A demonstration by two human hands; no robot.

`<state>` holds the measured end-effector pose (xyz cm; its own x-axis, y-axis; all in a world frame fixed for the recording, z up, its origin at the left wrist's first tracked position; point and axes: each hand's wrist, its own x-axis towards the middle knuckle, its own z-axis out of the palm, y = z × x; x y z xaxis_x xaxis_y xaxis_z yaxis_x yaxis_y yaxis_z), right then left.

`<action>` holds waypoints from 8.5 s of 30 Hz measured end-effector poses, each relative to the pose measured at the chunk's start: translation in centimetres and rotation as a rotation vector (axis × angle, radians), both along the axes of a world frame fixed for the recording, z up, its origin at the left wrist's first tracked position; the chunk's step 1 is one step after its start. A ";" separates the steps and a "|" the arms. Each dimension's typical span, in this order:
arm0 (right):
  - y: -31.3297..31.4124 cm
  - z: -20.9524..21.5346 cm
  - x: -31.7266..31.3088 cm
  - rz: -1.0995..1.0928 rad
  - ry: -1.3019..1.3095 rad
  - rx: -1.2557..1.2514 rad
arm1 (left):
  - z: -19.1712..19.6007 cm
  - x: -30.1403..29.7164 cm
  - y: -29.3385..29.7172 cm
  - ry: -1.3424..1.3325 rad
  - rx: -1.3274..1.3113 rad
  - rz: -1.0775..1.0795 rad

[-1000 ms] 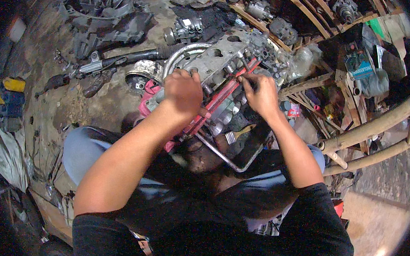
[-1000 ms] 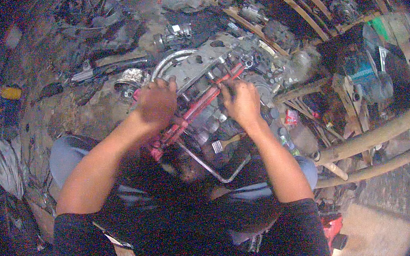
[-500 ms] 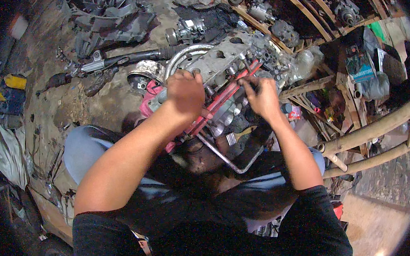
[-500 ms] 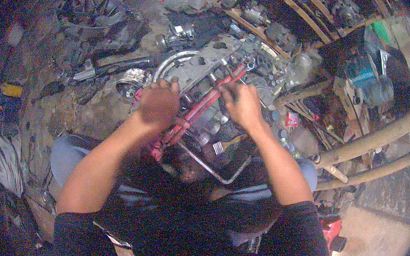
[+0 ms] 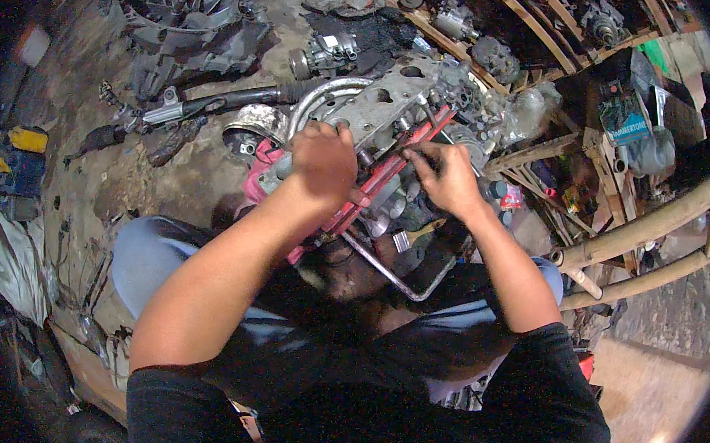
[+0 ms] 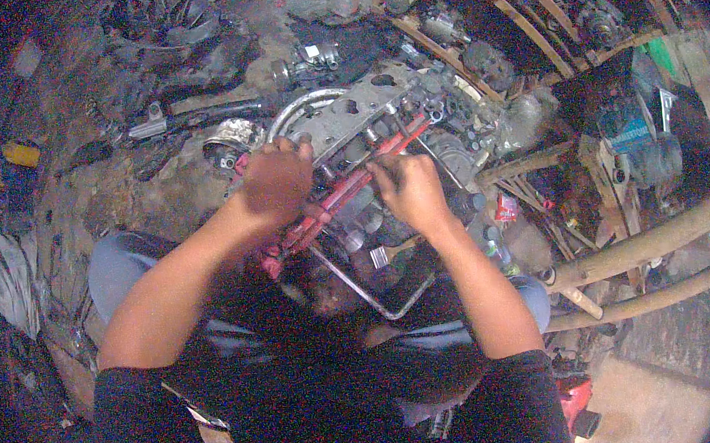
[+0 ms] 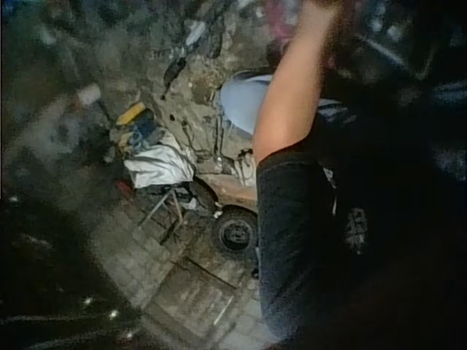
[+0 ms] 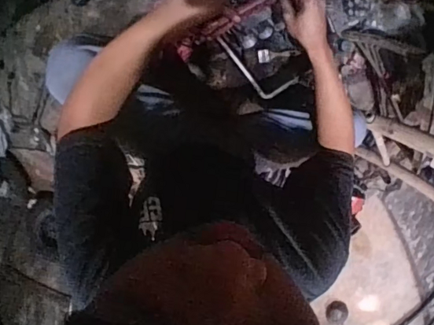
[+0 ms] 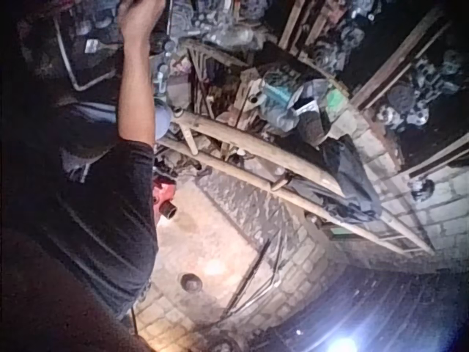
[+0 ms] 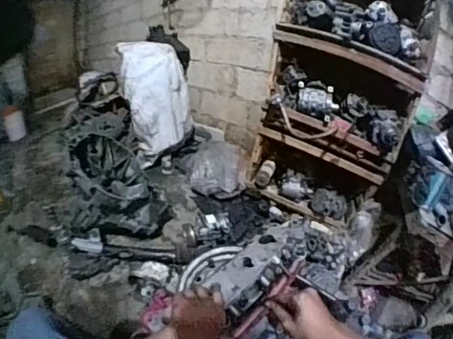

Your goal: The person sits on the floor and assembles a cylinder head using a torque wrench and a brush. They tighten bolts on the cylinder head and apply a substance with a brush to the surface.

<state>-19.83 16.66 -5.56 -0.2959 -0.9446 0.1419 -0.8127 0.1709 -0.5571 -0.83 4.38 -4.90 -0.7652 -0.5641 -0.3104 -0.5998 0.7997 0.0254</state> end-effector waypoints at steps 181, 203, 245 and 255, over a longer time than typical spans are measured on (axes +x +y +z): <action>-0.7 -1.4 -3.0 -0.102 0.091 -0.013 | -0.3 3.2 0.5 0.031 -0.056 -0.118; -0.1 -1.2 -1.2 -0.061 0.223 0.002 | -0.4 3.4 0.5 0.068 -0.044 -0.118; 0.1 0.0 -0.5 -0.040 0.160 0.125 | -0.3 3.9 0.6 0.155 -0.140 -0.153; -0.4 1.9 -1.3 -0.072 0.263 0.239 | -1.5 3.7 1.1 0.189 -0.134 -0.059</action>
